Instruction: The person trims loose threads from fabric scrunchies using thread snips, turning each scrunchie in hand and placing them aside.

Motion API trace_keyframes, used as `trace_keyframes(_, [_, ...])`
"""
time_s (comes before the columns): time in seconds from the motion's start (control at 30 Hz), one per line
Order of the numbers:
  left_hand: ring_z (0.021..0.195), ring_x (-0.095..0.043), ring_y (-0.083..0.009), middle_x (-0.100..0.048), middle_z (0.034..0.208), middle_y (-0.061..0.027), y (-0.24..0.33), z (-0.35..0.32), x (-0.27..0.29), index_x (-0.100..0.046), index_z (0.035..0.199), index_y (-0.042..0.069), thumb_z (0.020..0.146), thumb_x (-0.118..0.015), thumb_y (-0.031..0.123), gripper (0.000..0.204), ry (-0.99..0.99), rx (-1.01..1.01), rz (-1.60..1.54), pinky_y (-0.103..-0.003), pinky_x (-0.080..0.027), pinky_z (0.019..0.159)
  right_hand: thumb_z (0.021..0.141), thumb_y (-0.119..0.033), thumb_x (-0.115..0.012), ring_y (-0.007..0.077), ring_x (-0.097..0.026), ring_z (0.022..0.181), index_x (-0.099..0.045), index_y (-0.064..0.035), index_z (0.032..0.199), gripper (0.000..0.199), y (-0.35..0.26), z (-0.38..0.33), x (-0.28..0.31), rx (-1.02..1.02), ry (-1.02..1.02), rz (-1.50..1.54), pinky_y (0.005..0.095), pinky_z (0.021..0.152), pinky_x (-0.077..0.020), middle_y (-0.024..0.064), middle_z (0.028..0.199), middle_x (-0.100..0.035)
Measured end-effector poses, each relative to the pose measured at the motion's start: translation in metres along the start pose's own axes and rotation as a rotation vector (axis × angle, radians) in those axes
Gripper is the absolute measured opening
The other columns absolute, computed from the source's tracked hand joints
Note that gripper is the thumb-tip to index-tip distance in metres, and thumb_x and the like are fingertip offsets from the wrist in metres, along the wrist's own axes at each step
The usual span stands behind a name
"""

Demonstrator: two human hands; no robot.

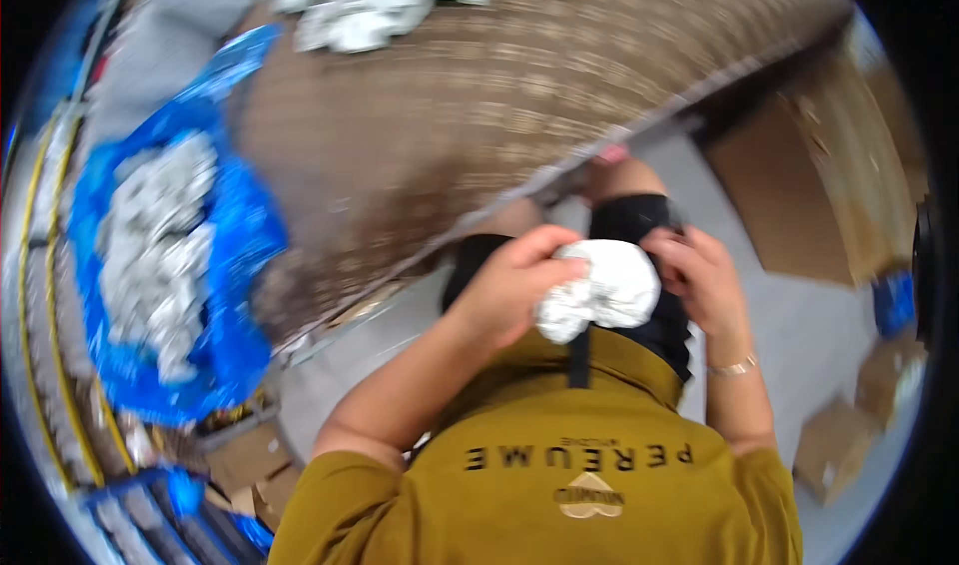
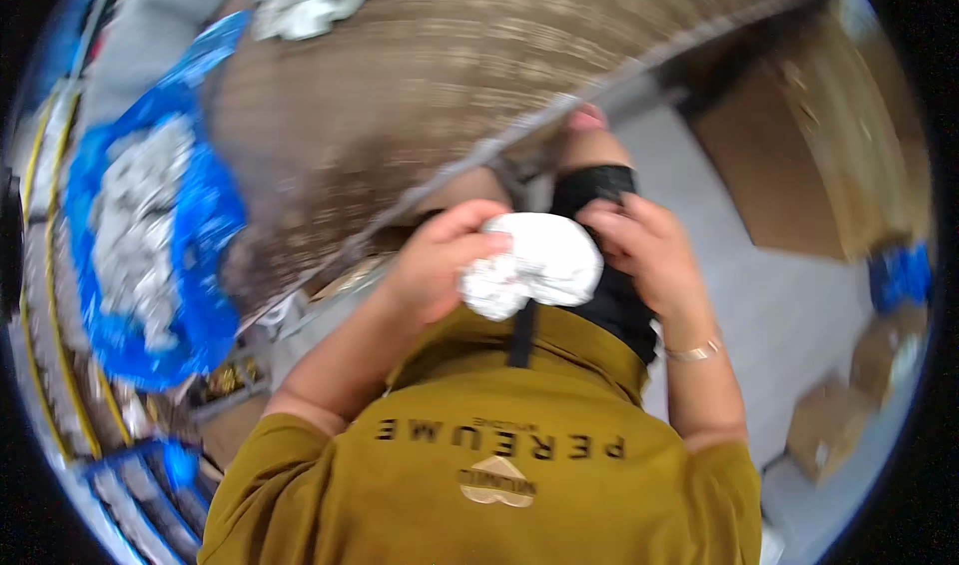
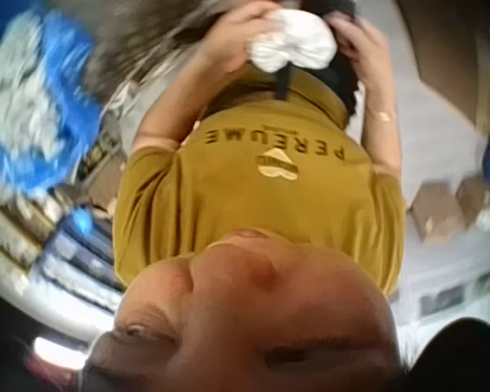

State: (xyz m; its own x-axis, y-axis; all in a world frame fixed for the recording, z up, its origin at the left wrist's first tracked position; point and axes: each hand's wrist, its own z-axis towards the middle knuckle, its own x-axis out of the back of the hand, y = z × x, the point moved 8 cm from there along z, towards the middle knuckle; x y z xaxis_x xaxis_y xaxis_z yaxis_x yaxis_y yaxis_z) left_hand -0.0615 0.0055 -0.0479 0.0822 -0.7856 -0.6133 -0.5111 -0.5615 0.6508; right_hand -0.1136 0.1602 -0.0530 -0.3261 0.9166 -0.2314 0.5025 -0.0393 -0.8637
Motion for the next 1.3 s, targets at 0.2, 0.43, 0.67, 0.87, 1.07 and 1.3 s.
trace_keyframes(0.2, [0.072, -0.050, -0.0056, -0.053, 0.086, -0.0017, 0.150, -0.089, -0.027, -0.049, 0.095, 0.004, 0.079, -0.053, 0.002, 0.017, 0.167, -0.867, 0.688, -0.019, -0.042, 0.061, 0.079, -0.015, -0.053, 0.0037, -0.033, 0.041, -0.053, 0.0012, 0.080, 0.017, 0.000, 0.003, 0.014, 0.024, 0.031, 0.115, 0.0168, 0.038, -0.0236, -0.0028, 0.052, -0.041])
trace_keyframes(0.43, [0.105, -0.041, -0.0309, -0.046, 0.110, -0.0178, 0.255, -0.292, -0.003, -0.045, 0.112, -0.001, 0.075, -0.061, 0.017, 0.044, 2.064, -1.514, 1.860, -0.039, -0.031, 0.091, 0.079, -0.013, -0.054, 0.0035, -0.033, 0.043, -0.056, -0.0008, 0.079, 0.013, -0.001, 0.013, -0.020, -0.001, -0.109, 0.111, 0.0166, 0.039, -0.0236, -0.0028, 0.053, -0.043])
trace_keyframes(0.67, [0.102, -0.045, -0.0326, -0.051, 0.106, -0.0166, 0.202, -0.086, -0.021, -0.054, 0.098, 0.001, 0.072, -0.057, 0.006, 0.027, 0.732, -1.173, 1.908, -0.039, -0.034, 0.089, 0.078, -0.013, -0.054, 0.0047, -0.033, 0.041, -0.056, -0.0004, 0.077, 0.013, -0.002, 0.009, -0.017, -0.026, -0.088, 0.101, 0.0172, 0.037, -0.0237, -0.0014, 0.052, -0.044])
trace_keyframes(0.87, [0.105, -0.043, -0.0339, -0.047, 0.110, -0.0211, 0.239, 0.007, 0.025, -0.047, 0.109, -0.003, 0.072, -0.060, 0.019, 0.045, 0.996, -1.109, 2.053, -0.038, -0.033, 0.090, 0.079, -0.012, -0.054, 0.0040, -0.033, 0.044, -0.058, -0.0013, 0.077, 0.011, -0.001, 0.001, -0.009, -0.012, -0.055, 0.108, 0.0164, 0.039, -0.0252, -0.0029, 0.054, -0.043])
trace_keyframes(1.07, [0.088, -0.049, -0.0291, -0.053, 0.089, -0.0136, 0.253, 0.014, 0.026, -0.054, 0.091, 0.000, 0.068, -0.062, 0.023, 0.032, 0.947, -0.872, 2.131, -0.038, -0.037, 0.079, 0.079, -0.013, -0.055, 0.0041, -0.035, 0.045, -0.059, -0.0025, 0.077, 0.011, 0.016, 0.002, -0.003, -0.082, -0.047, 0.138, 0.0162, 0.040, -0.0275, -0.0024, 0.056, -0.046])
trace_keyframes(1.3, [0.073, -0.051, -0.0284, -0.054, 0.077, -0.0139, 0.243, -0.041, -0.001, -0.055, 0.079, 0.000, 0.072, -0.053, 0.008, 0.010, 0.704, -1.139, 1.495, -0.034, -0.041, 0.066, 0.079, -0.014, -0.056, 0.0032, -0.036, 0.046, -0.059, -0.0041, 0.078, 0.010, -0.002, 0.006, -0.010, -0.068, -0.068, 0.095, 0.0158, 0.041, -0.0278, -0.0040, 0.058, -0.046])
